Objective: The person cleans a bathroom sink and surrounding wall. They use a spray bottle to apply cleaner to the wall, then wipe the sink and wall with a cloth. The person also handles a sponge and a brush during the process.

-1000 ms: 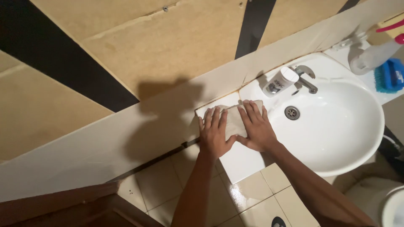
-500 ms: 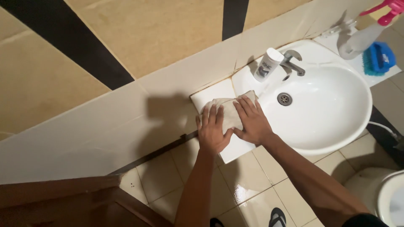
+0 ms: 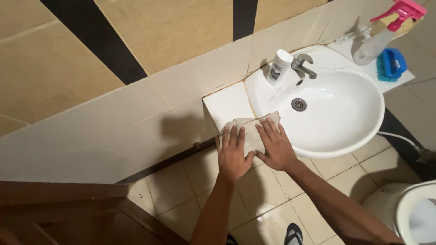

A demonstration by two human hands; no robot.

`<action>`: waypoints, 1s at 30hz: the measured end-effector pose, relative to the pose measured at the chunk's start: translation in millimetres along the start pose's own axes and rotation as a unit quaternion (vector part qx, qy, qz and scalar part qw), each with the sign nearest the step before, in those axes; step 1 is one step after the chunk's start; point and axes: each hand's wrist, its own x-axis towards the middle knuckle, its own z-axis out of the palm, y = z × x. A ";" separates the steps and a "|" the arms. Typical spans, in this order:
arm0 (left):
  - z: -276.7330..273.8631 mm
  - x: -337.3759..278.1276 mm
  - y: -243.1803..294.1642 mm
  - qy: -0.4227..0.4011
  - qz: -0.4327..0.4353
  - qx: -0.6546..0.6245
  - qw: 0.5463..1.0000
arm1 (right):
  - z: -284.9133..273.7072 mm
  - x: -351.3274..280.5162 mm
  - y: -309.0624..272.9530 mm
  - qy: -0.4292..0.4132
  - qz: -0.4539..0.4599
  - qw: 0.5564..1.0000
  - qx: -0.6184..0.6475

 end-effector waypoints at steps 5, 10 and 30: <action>-6.1 -7.9 12.4 -0.006 -0.008 -0.008 1.000 | 1.3 -16.8 0.7 0.004 -0.004 1.000 0.018; -5.3 -6.7 15.3 -0.027 -0.030 -0.049 0.998 | 1.8 -23.3 3.2 -0.009 0.023 0.998 0.065; 21.4 34.6 -4.1 0.067 0.021 0.064 0.995 | 15.1 38.8 8.6 0.098 0.060 0.993 0.042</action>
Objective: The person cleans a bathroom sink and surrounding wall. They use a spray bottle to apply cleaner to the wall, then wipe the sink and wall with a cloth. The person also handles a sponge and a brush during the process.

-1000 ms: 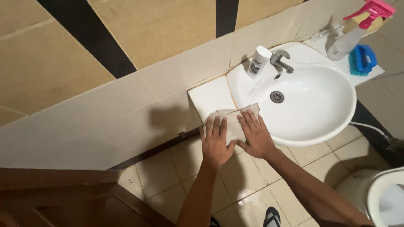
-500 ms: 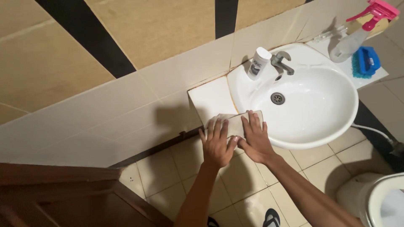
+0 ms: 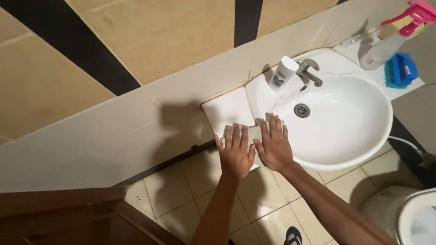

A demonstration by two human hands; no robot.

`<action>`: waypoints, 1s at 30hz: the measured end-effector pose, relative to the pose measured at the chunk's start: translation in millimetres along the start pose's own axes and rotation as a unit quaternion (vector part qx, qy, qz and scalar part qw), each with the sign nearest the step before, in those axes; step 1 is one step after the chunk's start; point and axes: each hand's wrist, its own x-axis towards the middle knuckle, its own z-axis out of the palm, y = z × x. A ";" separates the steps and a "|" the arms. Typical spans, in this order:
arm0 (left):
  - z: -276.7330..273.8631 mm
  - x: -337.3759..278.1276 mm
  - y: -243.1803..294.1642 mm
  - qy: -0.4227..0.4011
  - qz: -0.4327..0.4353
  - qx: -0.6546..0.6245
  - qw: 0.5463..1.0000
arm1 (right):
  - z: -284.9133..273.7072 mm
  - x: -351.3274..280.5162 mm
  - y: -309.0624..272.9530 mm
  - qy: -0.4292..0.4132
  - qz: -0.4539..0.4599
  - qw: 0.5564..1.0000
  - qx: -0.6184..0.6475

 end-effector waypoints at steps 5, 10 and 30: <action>4.5 12.9 -9.9 0.000 0.005 -0.005 1.000 | 0.6 16.3 0.0 -0.007 0.006 1.000 0.006; 9.9 26.9 -18.1 0.000 0.015 0.003 1.000 | 1.9 31.1 1.0 -0.010 0.011 1.000 0.009; 16.8 43.5 -28.4 0.010 0.006 -0.024 1.000 | -11.5 46.2 -9.9 0.025 0.007 0.999 0.041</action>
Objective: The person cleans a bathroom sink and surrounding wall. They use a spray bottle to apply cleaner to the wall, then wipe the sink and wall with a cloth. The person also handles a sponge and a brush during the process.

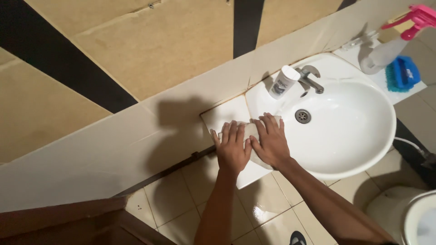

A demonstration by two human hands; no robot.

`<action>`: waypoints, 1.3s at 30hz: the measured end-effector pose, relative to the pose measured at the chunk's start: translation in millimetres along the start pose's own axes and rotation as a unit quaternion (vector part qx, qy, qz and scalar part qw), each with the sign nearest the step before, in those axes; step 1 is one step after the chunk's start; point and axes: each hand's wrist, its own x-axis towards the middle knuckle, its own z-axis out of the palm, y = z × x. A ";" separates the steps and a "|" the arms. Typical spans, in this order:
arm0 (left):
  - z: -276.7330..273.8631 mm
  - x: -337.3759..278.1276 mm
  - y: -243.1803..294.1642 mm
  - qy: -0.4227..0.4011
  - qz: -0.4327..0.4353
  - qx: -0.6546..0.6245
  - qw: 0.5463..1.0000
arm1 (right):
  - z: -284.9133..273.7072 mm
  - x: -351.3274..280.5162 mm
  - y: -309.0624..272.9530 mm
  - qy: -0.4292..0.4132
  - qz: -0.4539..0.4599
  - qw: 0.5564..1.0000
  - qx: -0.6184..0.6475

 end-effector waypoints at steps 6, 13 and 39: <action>-11.9 -15.7 12.9 -0.009 0.026 -0.025 0.999 | -14.9 -37.6 12.8 -0.001 -0.062 0.998 0.009; -24.8 -37.5 39.7 -0.019 0.061 -0.069 0.996 | -25.1 -81.2 31.3 -0.009 -0.049 0.999 0.020; 2.9 -50.2 184.3 -0.117 0.137 0.040 0.983 | -83.9 -186.9 139.6 -0.018 0.012 1.000 -0.011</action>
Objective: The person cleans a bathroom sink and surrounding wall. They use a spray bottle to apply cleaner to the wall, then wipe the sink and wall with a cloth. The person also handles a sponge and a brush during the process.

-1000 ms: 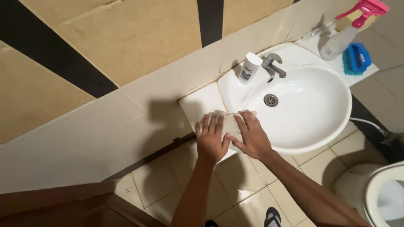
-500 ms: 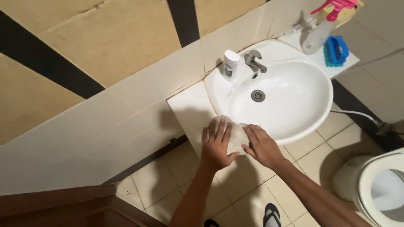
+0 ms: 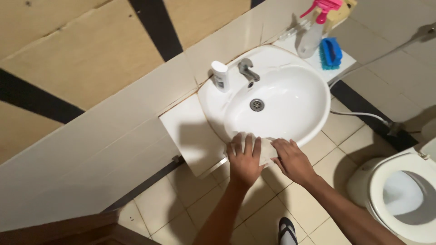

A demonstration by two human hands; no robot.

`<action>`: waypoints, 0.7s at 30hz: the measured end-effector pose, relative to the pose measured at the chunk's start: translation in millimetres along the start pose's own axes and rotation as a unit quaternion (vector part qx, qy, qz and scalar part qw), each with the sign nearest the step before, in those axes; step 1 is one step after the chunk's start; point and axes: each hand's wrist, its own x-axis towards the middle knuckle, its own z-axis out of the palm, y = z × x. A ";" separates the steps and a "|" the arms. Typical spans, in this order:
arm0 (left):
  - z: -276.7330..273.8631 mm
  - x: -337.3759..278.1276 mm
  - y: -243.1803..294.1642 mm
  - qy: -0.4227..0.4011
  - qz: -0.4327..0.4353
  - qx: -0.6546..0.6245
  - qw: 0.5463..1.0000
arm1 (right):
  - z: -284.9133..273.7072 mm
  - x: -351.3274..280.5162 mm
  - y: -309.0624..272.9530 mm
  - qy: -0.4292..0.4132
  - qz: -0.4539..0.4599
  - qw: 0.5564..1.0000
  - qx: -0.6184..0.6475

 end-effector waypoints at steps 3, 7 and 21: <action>10.2 3.4 23.1 0.030 -0.004 0.010 1.000 | -5.9 -8.9 18.5 -0.011 0.029 1.000 0.002; 27.3 18.9 59.5 -0.011 -0.011 0.009 1.000 | -13.6 -20.2 49.6 0.007 0.022 1.000 -0.021; 50.8 63.2 110.9 -0.087 -0.061 -0.019 0.994 | -81.8 3.1 78.6 -0.159 0.019 0.985 -0.068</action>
